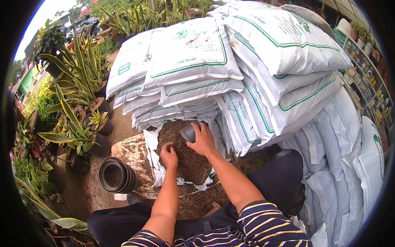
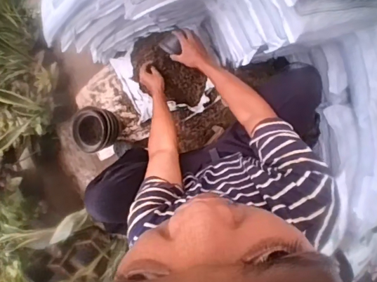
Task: The person scoops soil from a large white bag using a small grey cup and transfers it into a black plastic pot.
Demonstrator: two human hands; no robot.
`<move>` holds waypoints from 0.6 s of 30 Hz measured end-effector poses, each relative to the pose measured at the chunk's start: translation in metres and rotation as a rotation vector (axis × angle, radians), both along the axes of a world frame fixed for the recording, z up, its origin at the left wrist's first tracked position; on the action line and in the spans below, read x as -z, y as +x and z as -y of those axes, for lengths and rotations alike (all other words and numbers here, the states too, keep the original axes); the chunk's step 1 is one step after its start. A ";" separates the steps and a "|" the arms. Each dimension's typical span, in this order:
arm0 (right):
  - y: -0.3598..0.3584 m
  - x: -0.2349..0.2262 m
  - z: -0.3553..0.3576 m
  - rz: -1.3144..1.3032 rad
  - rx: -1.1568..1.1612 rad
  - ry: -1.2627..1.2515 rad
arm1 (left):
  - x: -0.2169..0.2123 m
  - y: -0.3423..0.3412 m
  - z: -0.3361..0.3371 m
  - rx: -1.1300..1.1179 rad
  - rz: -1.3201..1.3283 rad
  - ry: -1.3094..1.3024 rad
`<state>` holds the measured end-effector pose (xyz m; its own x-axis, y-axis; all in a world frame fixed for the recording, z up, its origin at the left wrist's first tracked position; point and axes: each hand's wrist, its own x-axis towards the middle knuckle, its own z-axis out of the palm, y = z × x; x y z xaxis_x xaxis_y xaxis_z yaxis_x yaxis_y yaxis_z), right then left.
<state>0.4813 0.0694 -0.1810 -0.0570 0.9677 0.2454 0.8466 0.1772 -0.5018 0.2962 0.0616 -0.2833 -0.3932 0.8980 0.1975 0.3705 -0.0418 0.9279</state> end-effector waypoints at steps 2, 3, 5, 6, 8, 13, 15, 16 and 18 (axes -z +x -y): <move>0.003 -0.006 0.000 -0.008 0.080 -0.150 | 0.003 -0.001 0.000 -0.009 0.011 0.027; 0.006 -0.010 -0.001 -0.011 0.118 -0.225 | 0.004 -0.001 -0.001 -0.012 0.016 0.005; 0.012 -0.016 -0.004 -0.085 0.218 -0.397 | 0.005 -0.003 -0.004 -0.020 0.077 -0.022; 0.019 -0.015 -0.004 -0.122 0.270 -0.482 | 0.005 -0.002 -0.005 -0.022 0.110 -0.035; 0.036 -0.006 -0.010 -0.035 0.254 -0.565 | 0.006 -0.001 -0.006 -0.005 0.098 -0.040; 0.061 -0.017 -0.009 0.105 0.286 -0.813 | -0.008 0.014 -0.004 0.031 0.123 -0.051; 0.057 -0.016 -0.007 0.118 0.282 -0.870 | -0.006 0.011 -0.006 0.035 0.152 0.002; 0.052 -0.012 -0.004 0.117 0.267 -0.897 | -0.005 0.010 -0.007 0.037 0.166 0.028; 0.047 0.005 -0.001 0.099 0.284 -0.921 | -0.004 0.011 -0.007 0.037 0.157 0.018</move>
<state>0.5287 0.0702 -0.1858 0.2292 0.7591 -0.6093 0.8432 -0.4676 -0.2654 0.3069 0.0687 -0.2789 -0.3874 0.9092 0.1524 0.2184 -0.0701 0.9733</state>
